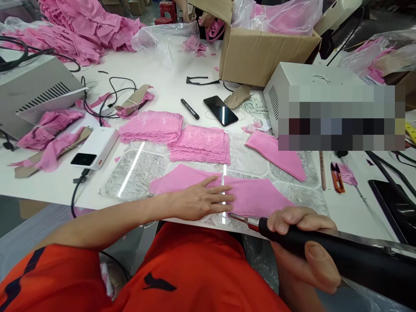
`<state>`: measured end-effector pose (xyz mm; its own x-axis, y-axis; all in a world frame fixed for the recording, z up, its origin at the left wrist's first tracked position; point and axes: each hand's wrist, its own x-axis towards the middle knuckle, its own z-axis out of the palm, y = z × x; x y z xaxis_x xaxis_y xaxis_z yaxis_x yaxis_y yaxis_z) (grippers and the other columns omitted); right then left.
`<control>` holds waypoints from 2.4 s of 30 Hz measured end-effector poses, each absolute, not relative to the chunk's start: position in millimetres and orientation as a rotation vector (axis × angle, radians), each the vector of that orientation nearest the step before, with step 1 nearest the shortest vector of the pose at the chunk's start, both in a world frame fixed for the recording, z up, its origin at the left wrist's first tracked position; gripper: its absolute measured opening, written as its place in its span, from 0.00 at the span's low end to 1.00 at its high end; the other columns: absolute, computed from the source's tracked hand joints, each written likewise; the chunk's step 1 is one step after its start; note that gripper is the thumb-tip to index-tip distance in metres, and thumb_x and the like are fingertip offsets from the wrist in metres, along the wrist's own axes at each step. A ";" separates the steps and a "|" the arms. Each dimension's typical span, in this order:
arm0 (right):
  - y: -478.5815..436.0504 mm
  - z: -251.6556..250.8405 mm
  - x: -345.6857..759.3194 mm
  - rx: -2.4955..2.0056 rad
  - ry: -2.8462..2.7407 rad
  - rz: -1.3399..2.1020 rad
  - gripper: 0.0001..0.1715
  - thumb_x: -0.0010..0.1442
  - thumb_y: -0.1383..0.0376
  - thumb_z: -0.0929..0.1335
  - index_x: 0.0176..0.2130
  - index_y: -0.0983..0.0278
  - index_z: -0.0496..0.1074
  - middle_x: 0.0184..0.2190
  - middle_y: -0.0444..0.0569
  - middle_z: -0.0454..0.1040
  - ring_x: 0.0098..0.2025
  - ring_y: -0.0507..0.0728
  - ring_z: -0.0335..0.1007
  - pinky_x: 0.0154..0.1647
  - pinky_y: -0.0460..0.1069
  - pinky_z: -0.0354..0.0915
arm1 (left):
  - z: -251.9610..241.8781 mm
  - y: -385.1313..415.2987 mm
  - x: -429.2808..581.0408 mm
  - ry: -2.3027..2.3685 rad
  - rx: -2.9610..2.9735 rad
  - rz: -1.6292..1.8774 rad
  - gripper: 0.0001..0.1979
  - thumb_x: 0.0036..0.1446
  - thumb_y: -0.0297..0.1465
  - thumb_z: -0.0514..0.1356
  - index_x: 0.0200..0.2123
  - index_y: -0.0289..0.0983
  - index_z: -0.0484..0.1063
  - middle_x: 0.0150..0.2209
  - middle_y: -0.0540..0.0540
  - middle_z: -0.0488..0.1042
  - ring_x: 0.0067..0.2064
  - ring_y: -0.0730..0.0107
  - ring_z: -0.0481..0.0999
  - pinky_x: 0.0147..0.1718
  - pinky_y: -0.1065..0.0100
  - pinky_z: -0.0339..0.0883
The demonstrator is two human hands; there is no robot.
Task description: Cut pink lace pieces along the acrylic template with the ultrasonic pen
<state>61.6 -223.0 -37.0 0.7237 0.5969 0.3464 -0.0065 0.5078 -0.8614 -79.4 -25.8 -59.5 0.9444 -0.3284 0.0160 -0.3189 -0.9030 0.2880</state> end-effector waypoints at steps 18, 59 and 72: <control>-209.5 -37.3 51.8 -0.974 -0.628 0.403 0.11 0.51 0.59 0.71 0.35 0.62 0.73 0.29 0.45 0.69 0.23 0.51 0.62 0.21 0.50 0.63 | -52.5 7.4 -127.1 -0.308 2.665 -0.048 0.20 0.70 0.34 0.49 0.63 0.40 0.65 0.67 0.43 0.61 0.70 0.61 0.55 0.70 0.49 0.33; -199.9 -35.6 42.8 -0.996 -0.750 0.460 0.07 0.56 0.62 0.70 0.36 0.62 0.72 0.32 0.44 0.70 0.26 0.50 0.65 0.26 0.50 0.66 | -65.0 5.7 -132.2 -0.399 2.665 0.064 0.23 0.68 0.41 0.54 0.61 0.38 0.67 0.67 0.40 0.60 0.70 0.55 0.55 0.70 0.48 0.31; -195.9 -38.6 48.4 -0.998 -0.680 0.400 0.12 0.48 0.61 0.71 0.34 0.63 0.73 0.30 0.45 0.71 0.23 0.51 0.62 0.20 0.51 0.61 | -55.8 34.1 -187.7 -0.092 2.726 0.144 0.20 0.70 0.38 0.53 0.60 0.37 0.68 0.66 0.40 0.63 0.71 0.57 0.53 0.70 0.50 0.38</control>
<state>48.4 -195.9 -38.6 0.7285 0.5963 0.3372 -0.0043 0.4963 -0.8682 -187.7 34.1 -55.8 0.9924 -0.0435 0.1147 -0.0858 -0.9147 0.3949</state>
